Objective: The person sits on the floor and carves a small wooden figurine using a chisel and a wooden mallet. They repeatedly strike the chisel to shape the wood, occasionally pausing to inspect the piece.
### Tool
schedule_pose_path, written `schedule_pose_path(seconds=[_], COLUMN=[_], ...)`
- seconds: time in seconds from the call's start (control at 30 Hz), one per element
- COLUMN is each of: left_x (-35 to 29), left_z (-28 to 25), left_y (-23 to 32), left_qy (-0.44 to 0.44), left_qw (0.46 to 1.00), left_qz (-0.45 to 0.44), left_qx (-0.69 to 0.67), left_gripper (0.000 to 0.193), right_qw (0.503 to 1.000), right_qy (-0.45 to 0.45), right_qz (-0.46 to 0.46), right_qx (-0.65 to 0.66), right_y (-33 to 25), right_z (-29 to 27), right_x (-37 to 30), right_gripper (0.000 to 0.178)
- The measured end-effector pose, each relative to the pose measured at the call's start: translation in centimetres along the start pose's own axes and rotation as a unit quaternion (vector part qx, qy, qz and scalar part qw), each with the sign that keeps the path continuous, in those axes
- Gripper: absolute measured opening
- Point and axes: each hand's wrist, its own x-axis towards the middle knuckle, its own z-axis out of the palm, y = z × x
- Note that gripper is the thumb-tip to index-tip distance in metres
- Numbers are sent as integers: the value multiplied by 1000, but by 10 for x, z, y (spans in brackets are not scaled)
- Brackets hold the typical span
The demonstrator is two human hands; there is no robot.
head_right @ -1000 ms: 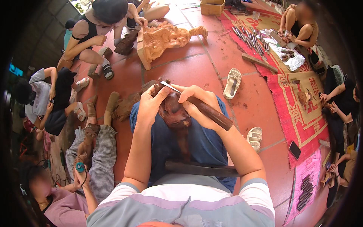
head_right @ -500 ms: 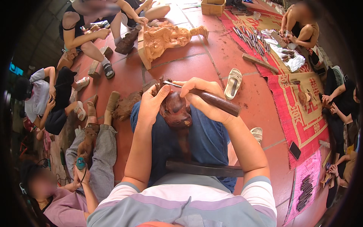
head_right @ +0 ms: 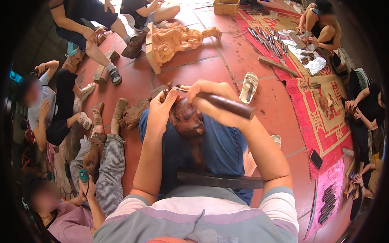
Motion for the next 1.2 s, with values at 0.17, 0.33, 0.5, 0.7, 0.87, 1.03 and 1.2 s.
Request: schedule_pose_path(seconds=[0.17,0.33,0.5,0.7,0.87,1.03,1.2], left_x=[-1,-3,-2,-2,0,-1,-3], left_z=[-1,2,1,-2,-1,-4,-10], left_y=[2,5,5,1,0,0,3], left_qy=[-7,-4,-7,-16,5,-12,-39], left_qw=[1000,1000,1000,1000,1000,999,997], left_qz=[0,8,7,1,-4,-12,-38], left_qx=[2,8,4,-6,-9,-37,-48], left_gripper=[28,27,27,27,24,24,27], right_qw=[992,984,957,943,924,950,942], right_qy=[66,139,235,283,315,244,279], right_qz=[-90,-86,-65,-83,-31,-139,-138], right_qx=[-62,77,154,152,213,-135,-127], right_y=[29,46,45,55,41,62,62], right_z=[27,53,80,100,98,93,108], right_x=[-14,-22,-23,-24,-21,-24,-20], right_gripper=[16,8,10,14,14,15,18])
